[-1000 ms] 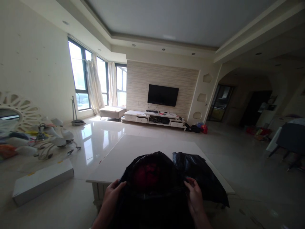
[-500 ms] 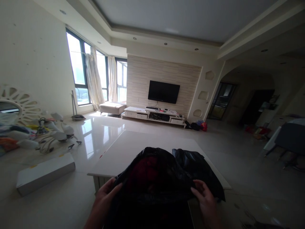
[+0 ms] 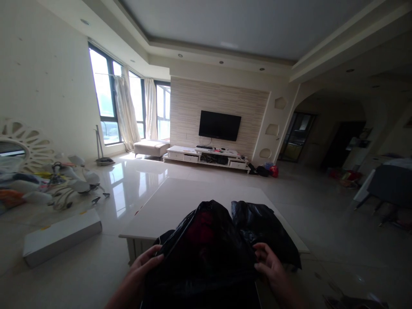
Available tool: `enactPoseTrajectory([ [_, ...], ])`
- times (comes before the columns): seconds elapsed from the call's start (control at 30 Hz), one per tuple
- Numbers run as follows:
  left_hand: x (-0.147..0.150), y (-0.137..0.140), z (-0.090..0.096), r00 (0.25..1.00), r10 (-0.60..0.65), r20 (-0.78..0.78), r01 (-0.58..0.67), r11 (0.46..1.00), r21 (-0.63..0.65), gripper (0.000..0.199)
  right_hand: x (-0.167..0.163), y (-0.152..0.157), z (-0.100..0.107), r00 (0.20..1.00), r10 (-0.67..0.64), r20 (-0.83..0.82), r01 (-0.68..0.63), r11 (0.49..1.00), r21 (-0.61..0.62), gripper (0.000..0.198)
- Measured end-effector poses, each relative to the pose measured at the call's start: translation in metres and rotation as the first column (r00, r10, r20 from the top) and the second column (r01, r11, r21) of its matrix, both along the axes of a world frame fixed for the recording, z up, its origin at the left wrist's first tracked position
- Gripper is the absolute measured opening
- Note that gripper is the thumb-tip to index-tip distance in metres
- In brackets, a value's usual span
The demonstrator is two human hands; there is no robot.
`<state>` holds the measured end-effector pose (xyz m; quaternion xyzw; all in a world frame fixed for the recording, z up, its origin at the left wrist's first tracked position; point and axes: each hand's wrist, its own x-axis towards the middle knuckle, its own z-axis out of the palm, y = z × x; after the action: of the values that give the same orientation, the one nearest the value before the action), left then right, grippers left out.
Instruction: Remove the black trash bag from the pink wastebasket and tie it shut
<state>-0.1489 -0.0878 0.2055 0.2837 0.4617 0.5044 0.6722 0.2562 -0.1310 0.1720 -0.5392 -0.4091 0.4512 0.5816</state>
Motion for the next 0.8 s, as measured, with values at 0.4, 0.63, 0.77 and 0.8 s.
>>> enactPoseTrajectory([
  [0.4,0.022,-0.001,0.017,0.98,0.147,0.131,-0.161,0.982,0.1,0.059,0.013,-0.01,-0.025,0.916,-0.307,-0.257,0.293,0.952,-0.091,0.05],
  [0.63,0.023,-0.01,0.029,0.973,0.166,0.163,-0.19,0.971,0.145,0.047,0.002,-0.017,-0.004,0.924,-0.26,-0.28,0.28,0.96,0.032,0.042],
  [0.77,0.017,-0.011,0.026,0.953,0.197,0.228,-0.2,0.98,-0.009,0.043,-0.005,-0.025,0.002,0.908,-0.207,-0.364,0.188,0.978,-0.088,0.042],
  [0.8,0.015,-0.01,0.023,0.955,0.168,0.244,-0.168,0.986,-0.023,0.044,-0.007,-0.027,0.003,0.897,-0.195,-0.397,0.158,0.979,-0.126,0.041],
])
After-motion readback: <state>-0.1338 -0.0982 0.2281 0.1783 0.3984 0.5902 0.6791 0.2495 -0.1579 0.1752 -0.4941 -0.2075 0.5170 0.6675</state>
